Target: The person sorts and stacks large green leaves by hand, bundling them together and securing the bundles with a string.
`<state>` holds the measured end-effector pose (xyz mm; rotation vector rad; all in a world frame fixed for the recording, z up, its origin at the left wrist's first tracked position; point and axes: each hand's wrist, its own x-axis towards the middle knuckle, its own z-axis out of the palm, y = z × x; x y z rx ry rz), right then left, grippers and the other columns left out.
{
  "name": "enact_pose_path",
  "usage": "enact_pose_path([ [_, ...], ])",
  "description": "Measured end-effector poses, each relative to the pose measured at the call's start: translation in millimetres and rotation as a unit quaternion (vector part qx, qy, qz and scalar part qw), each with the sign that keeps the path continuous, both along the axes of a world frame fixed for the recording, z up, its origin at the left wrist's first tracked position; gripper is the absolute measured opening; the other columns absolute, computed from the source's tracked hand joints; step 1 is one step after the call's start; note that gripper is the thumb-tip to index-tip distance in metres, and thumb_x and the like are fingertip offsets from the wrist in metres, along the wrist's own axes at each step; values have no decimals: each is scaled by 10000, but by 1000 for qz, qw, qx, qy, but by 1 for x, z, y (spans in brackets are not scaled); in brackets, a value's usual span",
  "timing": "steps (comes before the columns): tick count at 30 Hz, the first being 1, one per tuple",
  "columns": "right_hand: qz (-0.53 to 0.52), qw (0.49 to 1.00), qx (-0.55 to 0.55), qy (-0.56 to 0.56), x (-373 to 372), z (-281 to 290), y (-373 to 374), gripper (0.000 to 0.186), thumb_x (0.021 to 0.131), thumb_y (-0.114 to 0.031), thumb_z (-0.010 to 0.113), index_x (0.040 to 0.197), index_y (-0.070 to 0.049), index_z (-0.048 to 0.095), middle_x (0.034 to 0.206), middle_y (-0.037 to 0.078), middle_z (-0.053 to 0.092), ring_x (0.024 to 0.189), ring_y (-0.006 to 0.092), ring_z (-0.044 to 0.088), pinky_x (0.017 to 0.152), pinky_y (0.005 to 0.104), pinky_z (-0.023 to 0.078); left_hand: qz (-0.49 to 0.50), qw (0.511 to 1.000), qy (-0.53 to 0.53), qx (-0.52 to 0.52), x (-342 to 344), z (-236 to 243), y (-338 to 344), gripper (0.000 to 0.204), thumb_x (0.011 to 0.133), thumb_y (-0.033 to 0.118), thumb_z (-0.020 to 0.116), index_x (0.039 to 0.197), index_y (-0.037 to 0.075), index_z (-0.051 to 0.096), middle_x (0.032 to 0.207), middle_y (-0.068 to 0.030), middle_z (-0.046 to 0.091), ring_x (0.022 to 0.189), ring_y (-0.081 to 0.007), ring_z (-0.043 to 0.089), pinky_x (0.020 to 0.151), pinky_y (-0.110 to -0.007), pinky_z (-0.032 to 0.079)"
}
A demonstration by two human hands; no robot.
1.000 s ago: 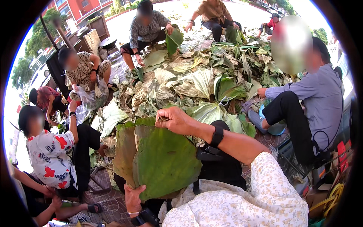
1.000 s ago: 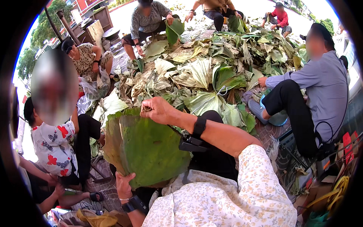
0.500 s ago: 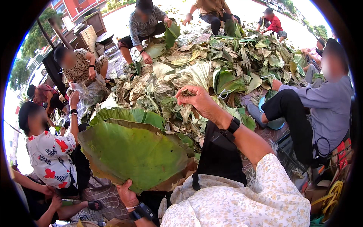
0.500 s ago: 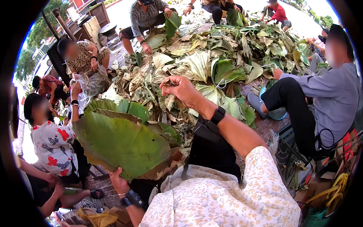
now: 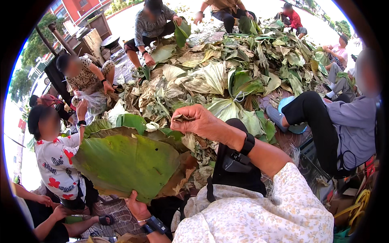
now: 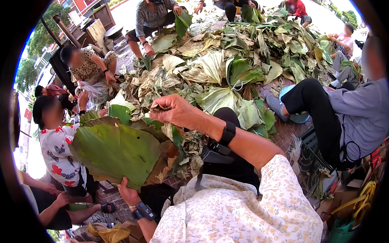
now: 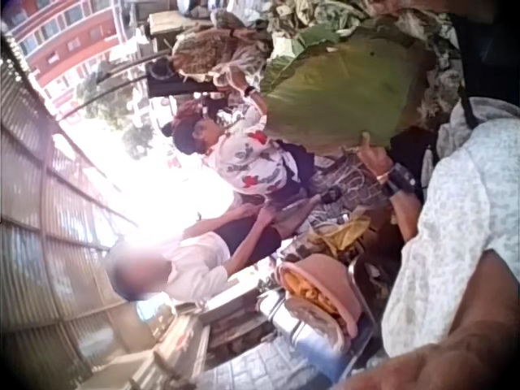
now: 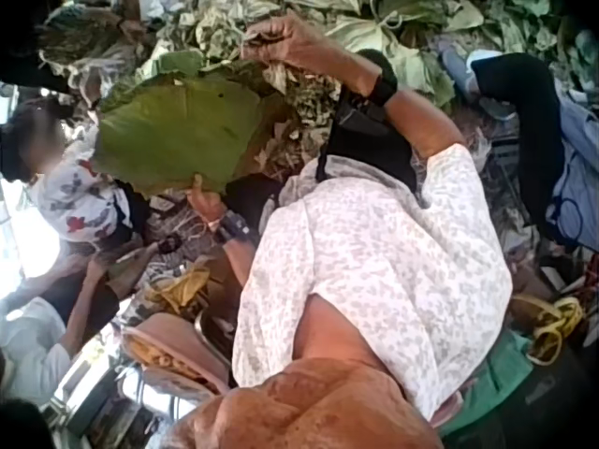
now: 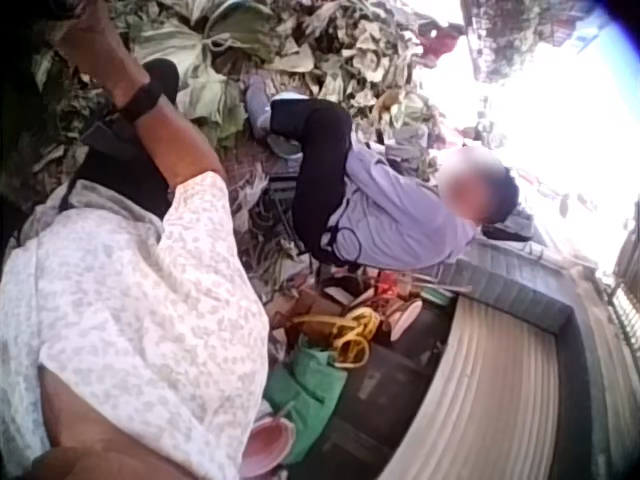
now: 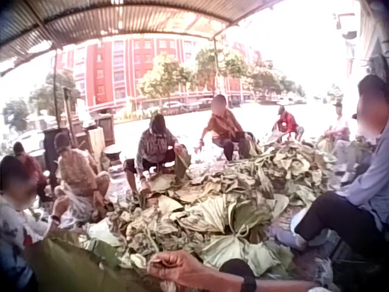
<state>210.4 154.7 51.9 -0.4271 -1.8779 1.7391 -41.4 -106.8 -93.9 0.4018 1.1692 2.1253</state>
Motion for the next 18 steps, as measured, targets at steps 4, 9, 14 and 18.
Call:
enact_pose_path([
  [4, -33, 998, -15, 44, 1, -25, -4, 186, 863, -192, 581, 807, -15, 570, 639, -62, 468, 609, 8, 364, 527, 194, 323, 34, 999, -12, -3, 4, 7, 3, 609, 710, 18, 670, 1255, 26, 399, 1209, -80, 482, 1079, -255, 478, 931, -401, 390],
  [9, -23, 998, 51, 21, -4, -39, -25, 156, 821, -115, 611, 917, 2, 576, 701, 14, 554, 649, 49, 469, 601, 223, 406, 31, 999, -37, 6, 5, 10, 3, 568, 747, 32, 646, 1258, 27, 397, 1220, -83, 477, 1081, -255, 480, 922, -399, 405],
  [14, -28, 977, 212, 20, -7, -42, -54, 213, 790, -73, 624, 988, -26, 566, 736, 37, 579, 627, 51, 489, 575, 208, 405, 37, 994, -99, -7, 9, 24, 12, 519, 779, 29, 612, 1252, 9, 399, 1214, -98, 486, 1075, -254, 494, 919, -402, 410],
  [18, -217, 973, 25, 67, -12, -42, -53, 104, 815, -102, 623, 868, -22, 584, 619, -53, 457, 569, 18, 356, 488, 205, 328, 62, 994, -89, 14, 12, 34, 16, 426, 818, 47, 577, 1210, -28, 428, 1183, -111, 512, 1055, -248, 517, 908, -395, 433],
])
